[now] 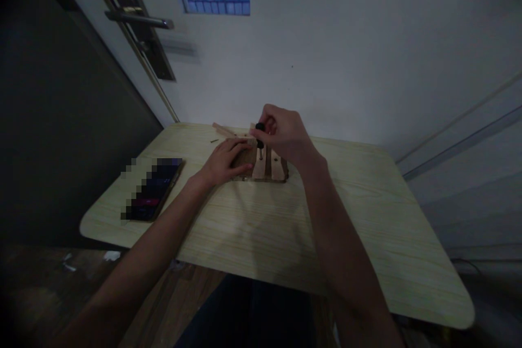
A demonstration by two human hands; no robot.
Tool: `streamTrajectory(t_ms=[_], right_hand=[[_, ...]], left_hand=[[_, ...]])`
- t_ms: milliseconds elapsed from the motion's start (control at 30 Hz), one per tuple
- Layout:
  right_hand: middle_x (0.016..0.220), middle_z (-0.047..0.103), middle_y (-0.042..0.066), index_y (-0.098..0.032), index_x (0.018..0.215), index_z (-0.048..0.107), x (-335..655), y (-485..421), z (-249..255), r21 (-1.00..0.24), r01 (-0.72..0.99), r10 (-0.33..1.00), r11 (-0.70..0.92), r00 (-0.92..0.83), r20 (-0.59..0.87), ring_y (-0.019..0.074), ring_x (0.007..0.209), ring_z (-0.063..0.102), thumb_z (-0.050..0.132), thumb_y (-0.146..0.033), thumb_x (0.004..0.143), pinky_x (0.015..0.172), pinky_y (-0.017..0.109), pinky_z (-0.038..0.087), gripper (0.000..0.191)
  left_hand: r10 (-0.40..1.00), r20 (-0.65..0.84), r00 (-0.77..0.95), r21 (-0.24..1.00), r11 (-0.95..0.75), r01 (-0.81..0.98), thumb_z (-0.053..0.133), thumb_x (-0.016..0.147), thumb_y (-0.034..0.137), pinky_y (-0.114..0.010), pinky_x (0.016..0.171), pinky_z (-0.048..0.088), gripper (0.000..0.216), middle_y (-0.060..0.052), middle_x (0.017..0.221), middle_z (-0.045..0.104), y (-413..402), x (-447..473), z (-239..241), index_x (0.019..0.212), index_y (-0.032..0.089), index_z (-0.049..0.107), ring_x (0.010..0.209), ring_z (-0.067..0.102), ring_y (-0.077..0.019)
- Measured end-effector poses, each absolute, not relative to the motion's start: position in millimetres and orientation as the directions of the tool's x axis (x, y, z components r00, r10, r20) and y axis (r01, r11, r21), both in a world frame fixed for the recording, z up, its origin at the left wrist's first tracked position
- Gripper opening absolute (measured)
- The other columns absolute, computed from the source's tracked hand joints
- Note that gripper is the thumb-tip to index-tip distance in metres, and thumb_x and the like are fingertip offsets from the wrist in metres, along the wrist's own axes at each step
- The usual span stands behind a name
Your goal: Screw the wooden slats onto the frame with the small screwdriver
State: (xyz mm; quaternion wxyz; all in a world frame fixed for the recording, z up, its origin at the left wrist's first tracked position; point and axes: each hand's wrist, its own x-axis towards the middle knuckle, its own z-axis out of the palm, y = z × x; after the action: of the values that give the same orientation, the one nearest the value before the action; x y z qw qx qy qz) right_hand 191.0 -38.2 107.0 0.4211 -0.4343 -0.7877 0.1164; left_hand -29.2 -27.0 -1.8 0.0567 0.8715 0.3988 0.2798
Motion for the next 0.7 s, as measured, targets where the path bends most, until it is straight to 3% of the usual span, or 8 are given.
streamTrajectory(t_ms=[133,300,533,700], right_hand=[[0.065,0.061,-0.002,-0.021,0.069,0.058,185.3,-39.2,105.2,-0.548,0.583,0.777,0.599,-0.258,0.575,0.013,0.061,0.054,0.079,-0.033,0.073,0.057,0.027,0.042,0.025],[0.085,0.072,0.001,-0.021,0.089,0.071,182.5,-39.8,106.8,-0.581,0.523,0.773,0.623,-0.3,0.559,0.0126,0.063,0.058,0.071,-0.024,0.077,0.062,0.028,0.049,0.013],[0.1,0.079,0.008,-0.019,0.1,0.079,189.6,-37.5,104.8,-0.606,0.521,0.797,0.601,-0.341,0.498,0.0167,0.078,0.067,0.06,-0.017,0.08,0.071,0.031,0.055,0.028],[0.087,0.076,0.006,-0.019,0.092,0.079,192.8,-38.3,108.7,-0.587,0.539,0.794,0.603,-0.334,0.509,0.0153,0.07,0.062,0.069,-0.02,0.079,0.067,0.03,0.05,0.016]], left_hand=[[0.712,0.463,0.528,0.314,-0.689,0.653,0.061,0.092,0.059,-0.054,0.114,0.041,0.056,-0.014,0.143,0.057,-25.6,-28.9,-3.0,0.133,0.021,0.059,0.134,0.052,-0.0338],[0.713,0.463,0.527,0.322,-0.689,0.649,0.062,0.092,0.058,-0.055,0.113,0.041,0.055,-0.013,0.144,0.057,-24.8,-29.3,-3.5,0.133,0.022,0.06,0.134,0.052,-0.0337],[0.722,0.447,0.527,0.313,-0.679,0.664,0.059,0.092,0.062,-0.054,0.113,0.041,0.058,-0.014,0.144,0.057,-25.2,-32.1,-3.5,0.133,0.02,0.06,0.134,0.052,-0.0344],[0.72,0.455,0.524,0.327,-0.682,0.654,0.062,0.091,0.059,-0.054,0.114,0.041,0.054,-0.014,0.142,0.058,-25.8,-32.4,-2.7,0.131,0.022,0.06,0.134,0.052,-0.0333]])
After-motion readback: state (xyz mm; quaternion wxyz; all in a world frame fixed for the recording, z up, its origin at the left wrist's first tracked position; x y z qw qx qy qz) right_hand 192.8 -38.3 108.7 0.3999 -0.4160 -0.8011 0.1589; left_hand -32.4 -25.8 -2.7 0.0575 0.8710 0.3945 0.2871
